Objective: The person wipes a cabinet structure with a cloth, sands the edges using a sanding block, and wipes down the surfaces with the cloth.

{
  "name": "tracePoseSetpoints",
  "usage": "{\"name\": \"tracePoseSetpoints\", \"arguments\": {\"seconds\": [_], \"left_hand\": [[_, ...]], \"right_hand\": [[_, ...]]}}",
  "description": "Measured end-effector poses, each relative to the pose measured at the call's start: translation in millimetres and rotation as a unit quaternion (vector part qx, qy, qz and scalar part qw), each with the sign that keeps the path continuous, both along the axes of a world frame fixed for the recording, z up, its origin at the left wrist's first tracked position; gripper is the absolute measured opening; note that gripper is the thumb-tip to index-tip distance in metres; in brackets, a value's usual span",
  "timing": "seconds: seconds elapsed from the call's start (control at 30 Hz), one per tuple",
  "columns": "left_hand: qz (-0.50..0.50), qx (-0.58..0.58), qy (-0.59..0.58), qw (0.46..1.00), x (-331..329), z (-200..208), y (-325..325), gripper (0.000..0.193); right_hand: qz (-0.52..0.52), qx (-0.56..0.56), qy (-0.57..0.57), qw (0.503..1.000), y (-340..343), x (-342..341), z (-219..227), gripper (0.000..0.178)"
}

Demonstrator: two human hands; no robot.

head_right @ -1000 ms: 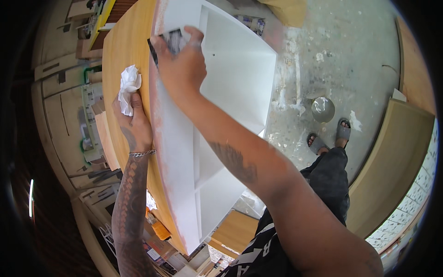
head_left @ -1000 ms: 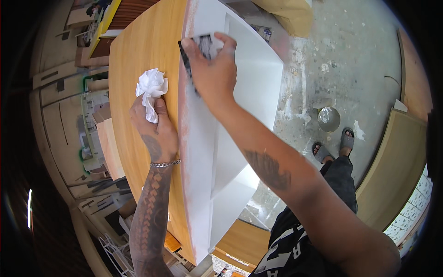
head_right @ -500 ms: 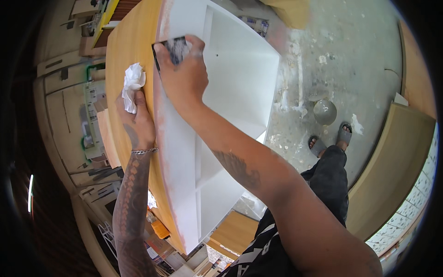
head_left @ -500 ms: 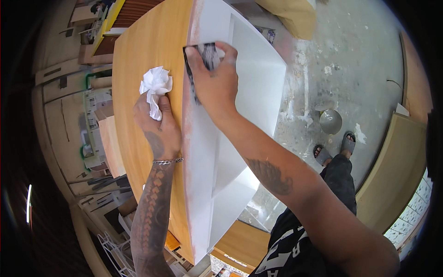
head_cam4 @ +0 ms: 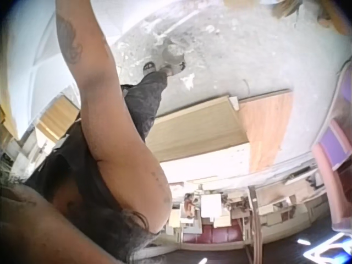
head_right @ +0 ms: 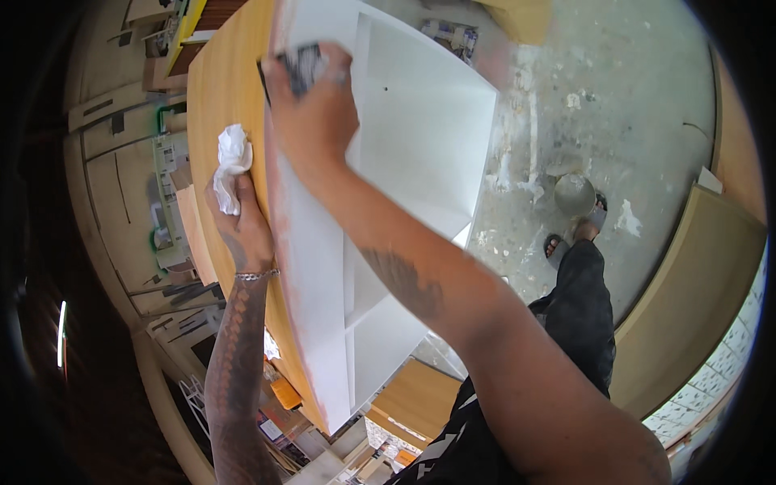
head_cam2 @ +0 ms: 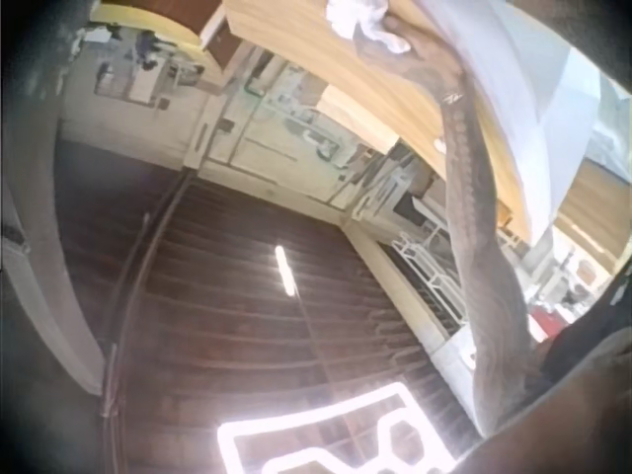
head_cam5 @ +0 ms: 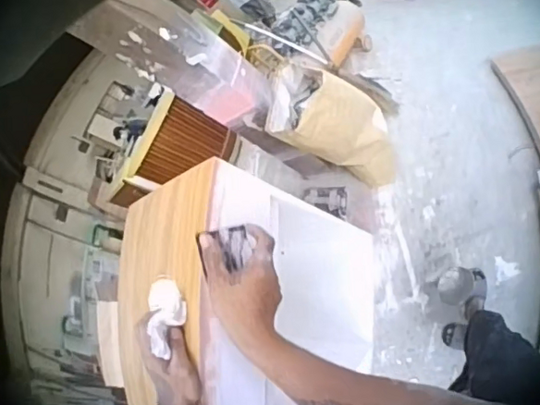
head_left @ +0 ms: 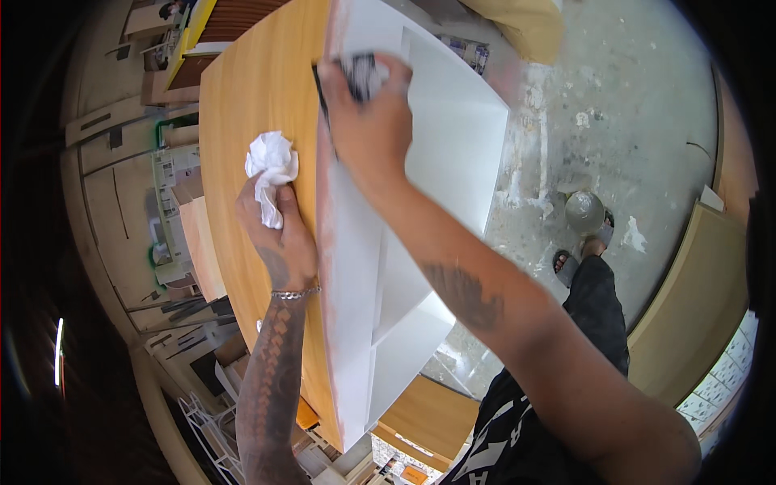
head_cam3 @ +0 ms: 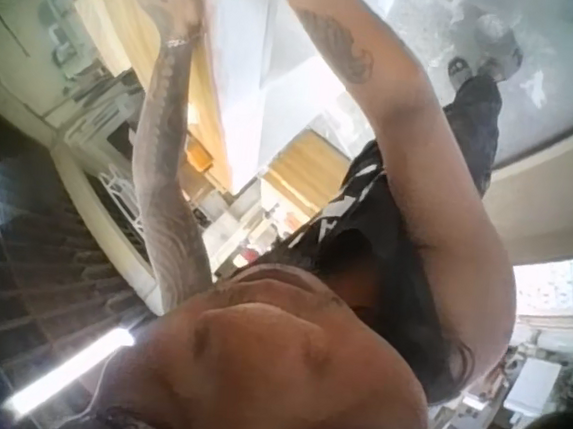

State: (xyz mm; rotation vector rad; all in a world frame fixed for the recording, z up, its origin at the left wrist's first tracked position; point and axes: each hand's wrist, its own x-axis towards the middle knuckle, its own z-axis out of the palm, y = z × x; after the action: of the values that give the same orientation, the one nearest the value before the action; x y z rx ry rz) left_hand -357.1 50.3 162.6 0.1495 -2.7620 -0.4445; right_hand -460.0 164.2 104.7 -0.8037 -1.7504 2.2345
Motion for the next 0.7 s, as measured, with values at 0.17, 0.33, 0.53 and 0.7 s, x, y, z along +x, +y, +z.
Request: {"name": "tracePoseSetpoints", "arguments": {"seconds": [0.17,0.33,0.53,0.7], "left_hand": [[0.013,-0.047,0.010,0.999,3,1,-3,0.032],[-0.001,-0.066,0.002,0.998,3,0,0,0.032],[0.010,-0.022,0.002,1.000,4,3,-4,0.031],[0.003,-0.003,-0.005,1.000,2,0,-1,0.031]], "right_hand": [[0.082,-0.075,-0.023,0.993,7,9,3,0.076],[0.095,-0.087,-0.031,0.991,10,16,1,0.074],[0.087,-0.142,0.015,0.986,8,23,-1,0.072],[0.045,-0.111,0.030,0.992,0,7,-8,0.068]]}}
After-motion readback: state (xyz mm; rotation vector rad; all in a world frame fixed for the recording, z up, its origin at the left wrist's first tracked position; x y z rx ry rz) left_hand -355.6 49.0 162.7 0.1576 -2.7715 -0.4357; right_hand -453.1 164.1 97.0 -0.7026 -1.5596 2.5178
